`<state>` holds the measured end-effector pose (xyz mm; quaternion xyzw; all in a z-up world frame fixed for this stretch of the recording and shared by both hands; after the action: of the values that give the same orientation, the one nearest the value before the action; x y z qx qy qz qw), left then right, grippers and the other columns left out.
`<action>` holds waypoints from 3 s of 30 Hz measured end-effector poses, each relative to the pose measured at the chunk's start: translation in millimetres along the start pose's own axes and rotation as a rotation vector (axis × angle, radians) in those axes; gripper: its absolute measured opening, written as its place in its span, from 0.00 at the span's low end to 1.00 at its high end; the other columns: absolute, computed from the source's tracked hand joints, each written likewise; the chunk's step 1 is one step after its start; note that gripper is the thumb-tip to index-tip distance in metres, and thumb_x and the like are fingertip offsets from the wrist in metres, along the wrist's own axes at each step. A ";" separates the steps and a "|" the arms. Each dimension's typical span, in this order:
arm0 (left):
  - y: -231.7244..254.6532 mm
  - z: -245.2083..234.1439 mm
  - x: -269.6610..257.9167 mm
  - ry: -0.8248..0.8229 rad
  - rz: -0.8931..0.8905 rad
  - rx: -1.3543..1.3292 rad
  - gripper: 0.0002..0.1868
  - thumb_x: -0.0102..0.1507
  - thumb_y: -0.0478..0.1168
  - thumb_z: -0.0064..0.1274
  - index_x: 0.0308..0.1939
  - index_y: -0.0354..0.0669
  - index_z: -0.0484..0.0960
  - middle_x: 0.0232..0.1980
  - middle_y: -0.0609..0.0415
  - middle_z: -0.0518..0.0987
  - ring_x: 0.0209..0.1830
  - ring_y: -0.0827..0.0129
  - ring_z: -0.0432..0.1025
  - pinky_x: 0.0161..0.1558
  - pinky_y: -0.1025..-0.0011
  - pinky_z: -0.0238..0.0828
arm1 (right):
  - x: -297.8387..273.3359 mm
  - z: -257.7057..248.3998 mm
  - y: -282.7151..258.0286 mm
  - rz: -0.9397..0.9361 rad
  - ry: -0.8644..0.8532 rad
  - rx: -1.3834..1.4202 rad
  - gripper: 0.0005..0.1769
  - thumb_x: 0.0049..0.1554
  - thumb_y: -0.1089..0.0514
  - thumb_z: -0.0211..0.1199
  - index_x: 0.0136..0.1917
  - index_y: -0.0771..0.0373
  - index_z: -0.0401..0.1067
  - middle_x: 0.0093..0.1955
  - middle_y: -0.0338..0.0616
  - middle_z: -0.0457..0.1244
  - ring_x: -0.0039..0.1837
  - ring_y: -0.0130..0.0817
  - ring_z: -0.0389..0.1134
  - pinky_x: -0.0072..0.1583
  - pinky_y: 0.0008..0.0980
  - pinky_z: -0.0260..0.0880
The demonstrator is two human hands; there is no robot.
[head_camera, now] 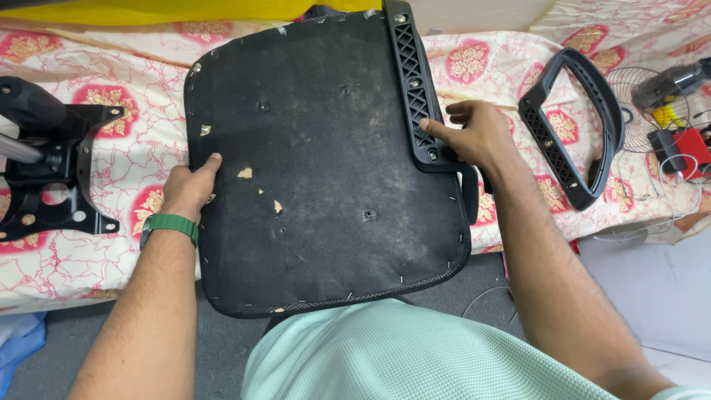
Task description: The person uses a screwdriver to fasten screws into the underside of a black chair seat, then attaches a plastic frame component to the seat. The person repeats the fastening process on another screw location before aligning and securing the frame.
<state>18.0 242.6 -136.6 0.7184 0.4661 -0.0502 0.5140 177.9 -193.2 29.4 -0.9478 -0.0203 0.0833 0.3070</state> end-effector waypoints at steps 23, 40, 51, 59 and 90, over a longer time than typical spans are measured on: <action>58.1 -5.1 -55.3 -0.395 0.057 -0.629 0.46 0.60 0.64 0.57 0.68 0.28 0.71 0.64 0.42 0.80 0.62 0.60 0.78 0.60 0.66 0.78 | -2.4 -37.7 31.7 0.104 0.090 -0.018 0.21 0.53 0.44 0.76 0.52 0.62 0.83 0.34 0.39 0.68 0.32 0.25 0.63 0.35 0.27 0.62; 98.9 -1.9 -90.0 -0.587 0.214 -0.732 0.32 0.58 0.50 0.59 0.61 0.34 0.77 0.56 0.46 0.83 0.52 0.63 0.79 0.56 0.69 0.76 | -25.9 -111.3 -35.5 -0.298 0.334 0.562 0.15 0.51 0.68 0.61 0.53 0.61 0.72 0.45 0.34 0.69 0.40 0.27 0.70 0.44 0.28 0.71; 122.4 -4.7 -93.7 -0.507 0.330 -0.631 0.46 0.58 0.66 0.56 0.67 0.33 0.73 0.67 0.45 0.78 0.67 0.62 0.73 0.65 0.67 0.70 | -55.2 -35.3 -141.2 -0.780 0.211 0.701 0.13 0.72 0.69 0.71 0.49 0.68 0.69 0.41 0.34 0.62 0.41 0.22 0.60 0.43 0.24 0.55; 123.9 -5.3 -100.1 -0.520 0.404 -0.610 0.50 0.55 0.68 0.57 0.68 0.33 0.68 0.68 0.42 0.76 0.68 0.59 0.72 0.65 0.64 0.71 | -90.4 -14.1 -196.7 -1.102 0.104 0.688 0.06 0.76 0.67 0.65 0.58 0.66 0.69 0.53 0.39 0.68 0.55 0.24 0.71 0.56 0.23 0.72; 122.9 -4.8 -121.5 -0.566 0.323 -0.793 0.30 0.59 0.53 0.56 0.55 0.30 0.82 0.58 0.38 0.83 0.57 0.56 0.79 0.59 0.64 0.75 | -111.2 0.0 -247.6 -1.162 0.200 0.646 0.07 0.68 0.65 0.68 0.55 0.64 0.70 0.48 0.39 0.69 0.50 0.22 0.74 0.52 0.23 0.82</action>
<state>36.5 166.7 17.6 0.4891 0.1751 0.0180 0.8543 71.6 -2.4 190.6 -0.6463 -0.4727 -0.1820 0.5707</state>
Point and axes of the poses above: each hand's wrist, its own x-axis towards the middle knuckle, its own z-axis out of the palm, y = z × x, the point moved 5 cm from there along x, towards the middle knuckle
